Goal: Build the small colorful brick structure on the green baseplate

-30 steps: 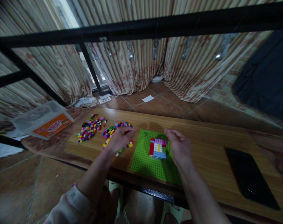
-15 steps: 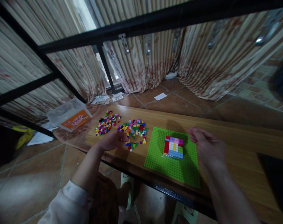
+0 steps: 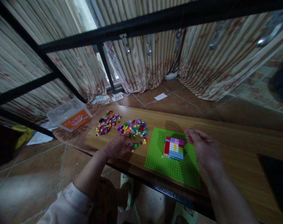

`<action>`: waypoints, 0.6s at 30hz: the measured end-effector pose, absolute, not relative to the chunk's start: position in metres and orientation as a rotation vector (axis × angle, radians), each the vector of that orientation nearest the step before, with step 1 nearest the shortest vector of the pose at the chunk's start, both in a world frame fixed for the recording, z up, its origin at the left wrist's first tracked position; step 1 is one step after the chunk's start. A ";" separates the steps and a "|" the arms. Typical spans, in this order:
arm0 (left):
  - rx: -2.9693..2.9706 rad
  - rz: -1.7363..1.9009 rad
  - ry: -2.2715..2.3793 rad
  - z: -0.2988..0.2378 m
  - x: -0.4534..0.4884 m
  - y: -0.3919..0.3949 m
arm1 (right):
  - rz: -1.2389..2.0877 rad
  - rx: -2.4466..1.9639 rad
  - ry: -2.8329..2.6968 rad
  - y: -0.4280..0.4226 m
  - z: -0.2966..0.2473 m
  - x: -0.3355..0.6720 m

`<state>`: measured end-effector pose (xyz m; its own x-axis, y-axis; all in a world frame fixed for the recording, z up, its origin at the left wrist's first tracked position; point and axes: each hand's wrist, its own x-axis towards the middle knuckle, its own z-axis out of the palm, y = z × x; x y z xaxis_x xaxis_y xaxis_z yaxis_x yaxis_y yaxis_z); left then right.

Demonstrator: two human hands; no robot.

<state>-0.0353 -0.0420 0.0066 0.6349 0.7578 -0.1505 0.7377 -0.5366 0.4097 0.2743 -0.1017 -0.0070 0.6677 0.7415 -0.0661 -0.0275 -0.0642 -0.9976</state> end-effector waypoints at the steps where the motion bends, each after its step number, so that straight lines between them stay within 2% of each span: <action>1: 2.448 0.041 1.172 0.006 -0.035 -0.042 | 0.706 -1.524 -0.623 -0.101 -0.008 0.275; 12: 2.505 -0.015 1.252 0.003 -0.031 -0.042 | 0.750 -1.546 -0.612 -0.100 -0.004 0.270; 18: 2.420 0.281 1.269 0.007 -0.034 -0.033 | 0.750 -1.511 -0.632 -0.099 -0.006 0.267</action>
<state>-0.0338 -0.0329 0.0069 0.5693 0.8221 -0.0048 0.7435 -0.5124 0.4297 0.2671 -0.0987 -0.0057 0.6356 0.7670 -0.0872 -0.0438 -0.0770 -0.9961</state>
